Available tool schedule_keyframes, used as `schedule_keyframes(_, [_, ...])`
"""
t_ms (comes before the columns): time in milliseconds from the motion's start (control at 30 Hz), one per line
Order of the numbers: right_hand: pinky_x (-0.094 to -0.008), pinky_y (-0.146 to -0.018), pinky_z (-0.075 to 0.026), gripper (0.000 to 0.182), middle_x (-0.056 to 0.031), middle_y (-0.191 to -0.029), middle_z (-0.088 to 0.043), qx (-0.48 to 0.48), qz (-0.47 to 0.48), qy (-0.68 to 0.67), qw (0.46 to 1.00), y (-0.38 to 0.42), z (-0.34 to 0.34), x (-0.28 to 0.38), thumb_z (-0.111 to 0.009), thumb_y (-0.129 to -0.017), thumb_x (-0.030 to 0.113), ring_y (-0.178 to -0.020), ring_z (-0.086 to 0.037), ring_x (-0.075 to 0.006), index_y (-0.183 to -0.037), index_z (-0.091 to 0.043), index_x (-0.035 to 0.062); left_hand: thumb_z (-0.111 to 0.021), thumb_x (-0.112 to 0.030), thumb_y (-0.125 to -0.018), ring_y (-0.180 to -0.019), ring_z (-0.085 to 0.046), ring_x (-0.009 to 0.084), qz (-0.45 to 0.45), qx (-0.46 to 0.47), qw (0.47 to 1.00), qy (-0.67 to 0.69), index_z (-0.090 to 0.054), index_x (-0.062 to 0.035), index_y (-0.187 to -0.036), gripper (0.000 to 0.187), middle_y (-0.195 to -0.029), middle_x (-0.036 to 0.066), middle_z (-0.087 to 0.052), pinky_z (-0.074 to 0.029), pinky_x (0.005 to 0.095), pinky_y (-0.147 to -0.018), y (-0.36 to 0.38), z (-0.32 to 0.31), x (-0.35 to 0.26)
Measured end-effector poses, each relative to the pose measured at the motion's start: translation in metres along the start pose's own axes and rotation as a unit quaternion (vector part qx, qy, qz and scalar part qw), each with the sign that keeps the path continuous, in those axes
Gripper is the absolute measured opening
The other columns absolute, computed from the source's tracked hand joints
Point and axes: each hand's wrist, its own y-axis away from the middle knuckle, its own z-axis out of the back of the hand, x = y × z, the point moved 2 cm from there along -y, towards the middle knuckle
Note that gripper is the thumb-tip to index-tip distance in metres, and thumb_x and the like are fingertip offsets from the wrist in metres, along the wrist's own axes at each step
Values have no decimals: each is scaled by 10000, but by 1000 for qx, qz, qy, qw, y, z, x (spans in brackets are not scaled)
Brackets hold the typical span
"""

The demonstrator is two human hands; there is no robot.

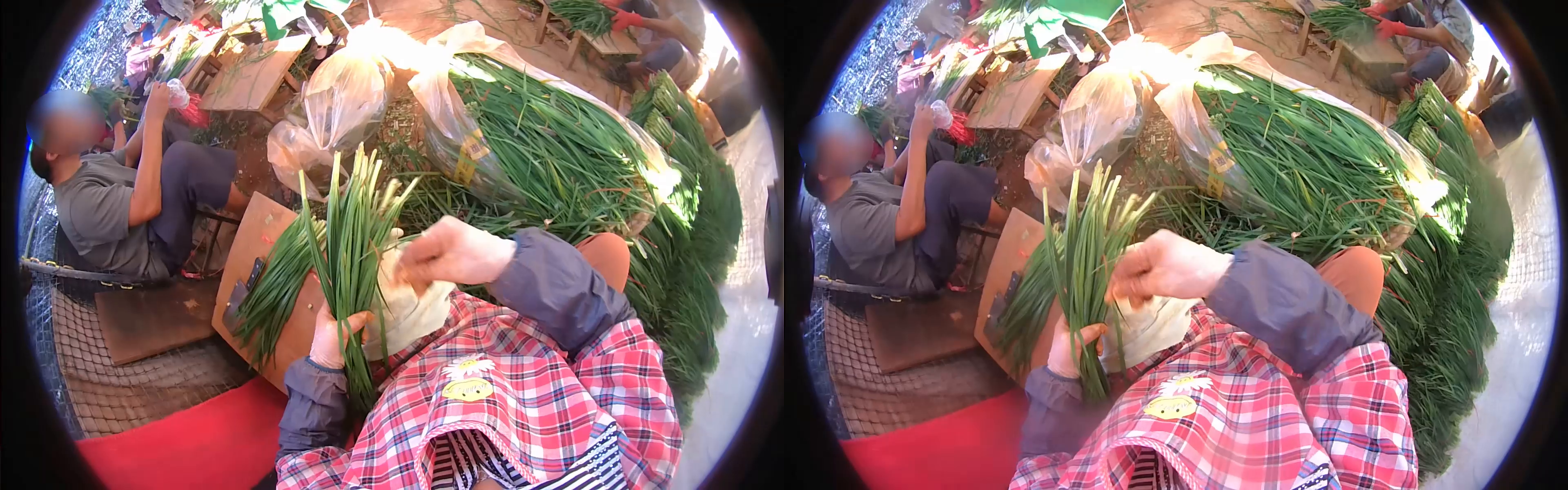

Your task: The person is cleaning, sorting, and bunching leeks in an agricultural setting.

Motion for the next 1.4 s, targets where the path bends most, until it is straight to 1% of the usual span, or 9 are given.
schedule_keyframes(100, [-264, -679, -499, 203, -69, -803, -670, 123, -82, -222, 964, 36, 15, 20, -623, -854, 140, -700, -625, -132, -996, -661, -1, -638, 28, -667, -474, -528, 161, -3, 5, 1000, -4, -545, 3, -1011, 357, -736, 81, -586, -424, 271, -427, -6, -4, -4])
schedule_keyframes(200, [-332, -758, -500, 579, -124, -917, -665, -122, -207, 442, 864, 21, 33, -30, -743, -747, 278, -844, -630, -217, -1201, -520, -5, -642, 31, -677, -481, -528, 157, -26, 5, 999, -33, -545, 3, -1034, 371, -763, 91, -600, -429, 270, -433, -1, -3, -5])
schedule_keyframes(400, [-333, -724, -495, 510, -108, -814, -668, -302, -46, 157, 939, -4, 33, -84, -678, -779, 325, -801, -634, -228, -1197, -543, 67, -657, 27, -680, -504, -536, 148, -62, 31, 997, 13, -533, -15, -1093, 433, -786, 102, -610, -441, 258, -443, -6, -22, -6])
schedule_keyframes(667, [-324, -538, -462, 236, -95, -663, -618, 101, -100, -110, 984, 49, -6, 20, -591, -864, 219, -600, -587, -168, -944, -661, 9, -670, -39, -700, -509, -540, 157, -67, 32, 997, 31, -509, -15, -1132, 462, -769, 95, -597, -424, 276, -439, -22, -16, -8])
schedule_keyframes(767, [-338, -445, -422, 212, -82, -620, -597, -129, 208, -286, 926, 89, 33, 2, -564, -867, 187, -491, -541, -165, -931, -650, 5, -665, -56, -711, -514, -542, 163, -55, 47, 996, 42, -515, -12, -1132, 448, -786, 104, -605, -429, 278, -443, -34, 3, 6])
schedule_keyframes(933, [-292, -567, -487, 285, -80, -722, -646, -149, -222, -11, 964, 88, 76, -74, -572, -820, 168, -630, -621, -170, -1077, -611, 51, -653, -47, -711, -517, -546, 166, -62, 43, 994, 84, -535, -16, -1128, 434, -814, 123, -620, -438, 281, -448, -23, -2, -4])
schedule_keyframes(1067, [-295, -683, -509, 285, -87, -845, -671, -178, -198, 300, 916, 51, 52, -65, -605, -811, 195, -732, -639, -149, -1061, -640, 63, -655, -32, -688, -531, -551, 165, -53, 54, 995, 72, -532, -14, -1101, 432, -808, 105, -598, -449, 271, -451, -16, -10, -6])
schedule_keyframes(1133, [-359, -705, -504, 382, -150, -848, -664, -256, -119, 11, 959, 25, 32, -21, -635, -774, 305, -769, -651, -261, -1054, -630, 46, -653, -13, -689, -525, -545, 159, -43, 48, 997, 40, -536, -21, -1104, 431, -782, 92, -600, -440, 274, -456, -12, -17, -3])
schedule_keyframes(1400, [-240, -526, -472, 180, -49, -669, -614, -130, -149, -26, 980, -34, 7, -36, -637, -822, 164, -575, -584, -117, -915, -619, 12, -679, -6, -660, -532, -551, 166, -48, 68, 995, 61, -507, -19, -1091, 464, -801, 93, -593, -453, 267, -468, -14, -35, 2])
